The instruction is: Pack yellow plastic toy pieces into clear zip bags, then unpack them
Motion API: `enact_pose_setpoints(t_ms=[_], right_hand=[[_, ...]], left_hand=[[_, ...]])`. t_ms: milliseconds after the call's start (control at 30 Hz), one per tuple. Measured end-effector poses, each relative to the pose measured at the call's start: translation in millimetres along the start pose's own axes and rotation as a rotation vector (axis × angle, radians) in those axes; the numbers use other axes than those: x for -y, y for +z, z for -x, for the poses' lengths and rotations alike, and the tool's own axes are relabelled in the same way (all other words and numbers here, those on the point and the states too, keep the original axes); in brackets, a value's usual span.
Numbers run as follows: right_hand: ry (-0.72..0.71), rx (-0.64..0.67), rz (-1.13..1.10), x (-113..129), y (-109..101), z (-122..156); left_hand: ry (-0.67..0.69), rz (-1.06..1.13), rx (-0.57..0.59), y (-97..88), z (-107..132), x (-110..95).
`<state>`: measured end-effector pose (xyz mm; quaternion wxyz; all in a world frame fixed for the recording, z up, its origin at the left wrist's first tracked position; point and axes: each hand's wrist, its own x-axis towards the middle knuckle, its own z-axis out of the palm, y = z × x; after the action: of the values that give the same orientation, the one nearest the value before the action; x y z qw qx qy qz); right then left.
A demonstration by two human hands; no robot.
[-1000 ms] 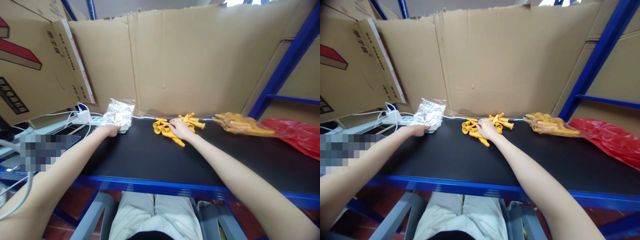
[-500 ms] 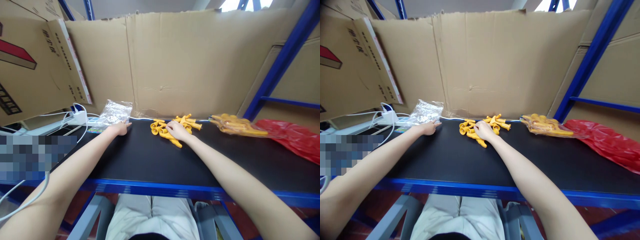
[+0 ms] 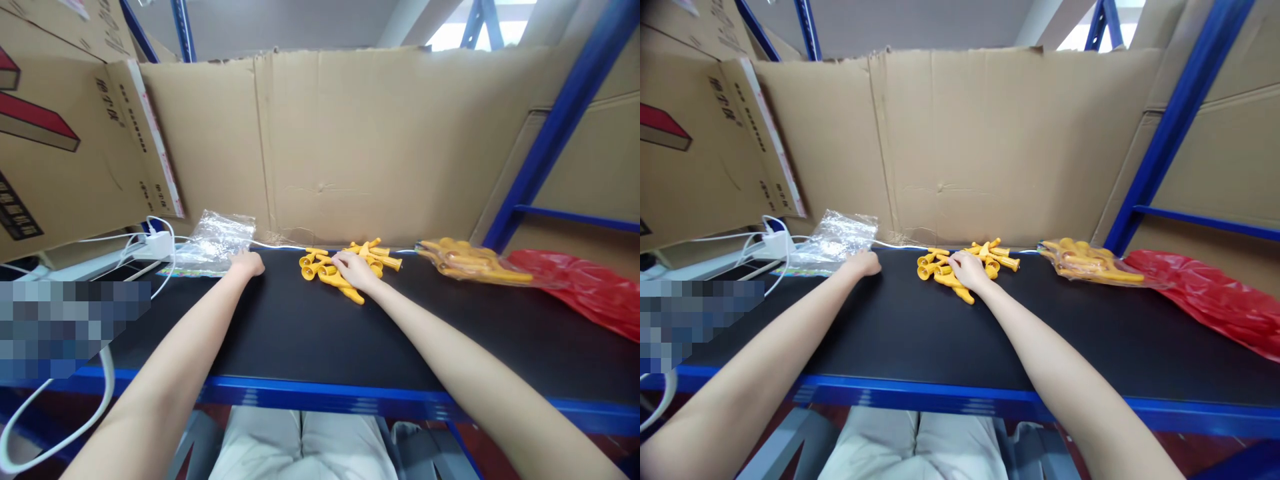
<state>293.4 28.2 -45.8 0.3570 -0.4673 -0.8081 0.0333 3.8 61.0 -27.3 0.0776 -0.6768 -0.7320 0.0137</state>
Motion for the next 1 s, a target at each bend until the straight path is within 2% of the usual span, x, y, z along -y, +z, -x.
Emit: enact_pose_setpoints(t_ms=[33, 67, 133, 233, 333, 433, 533, 633, 733, 900, 933, 1000], right_hand=[[0.026, -0.015, -0.030, 0.6, 0.3, 0.4], [0.058, -0.040, -0.073, 1.0, 0.7, 0.6], [0.134, -0.134, -0.191, 1.1, 0.9, -0.4], [0.243, -0.330, -0.377, -3.0, -5.1, -7.2], [0.299, -0.514, -0.484, -17.7, -24.5, -19.1], [0.403, -0.696, -0.438, -45.2, -56.1, -25.8], [0.489, -0.802, -0.152, -76.1, -88.1, -16.3], [0.406, -0.759, 0.289, -99.2, -107.8, 5.9], [0.384, -0.628, 0.521, -115.8, -113.0, 26.9], [0.745, -0.601, 0.493, -147.3, -108.9, 42.6], [0.769, -0.608, 0.484, -152.9, -108.5, 43.6], [0.713, -0.628, 0.470, -160.6, -108.5, 44.7]], left_hand=[[-0.018, 0.000, -0.055, 0.0, 4.7, -3.2], [0.022, 0.008, -0.113, 0.2, 9.1, -5.5], [0.175, 0.049, -0.197, 0.1, 16.2, -8.3], [0.407, 0.149, -0.218, -2.9, 23.9, -12.3], [0.537, 0.264, -0.221, -9.1, 32.0, -21.6], [0.590, 0.336, -0.208, -14.7, 40.4, -33.8], [0.633, 0.339, -0.178, -16.4, 46.3, -42.7], [0.670, 0.315, -0.161, -14.6, 48.6, -46.7], [0.688, 0.297, -0.181, -11.1, 48.2, -48.9], [0.727, 0.296, -0.218, -6.7, 46.8, -53.5], [0.742, 0.305, -0.218, -6.5, 46.9, -54.4], [0.774, 0.326, -0.219, -6.5, 47.3, -55.6]])
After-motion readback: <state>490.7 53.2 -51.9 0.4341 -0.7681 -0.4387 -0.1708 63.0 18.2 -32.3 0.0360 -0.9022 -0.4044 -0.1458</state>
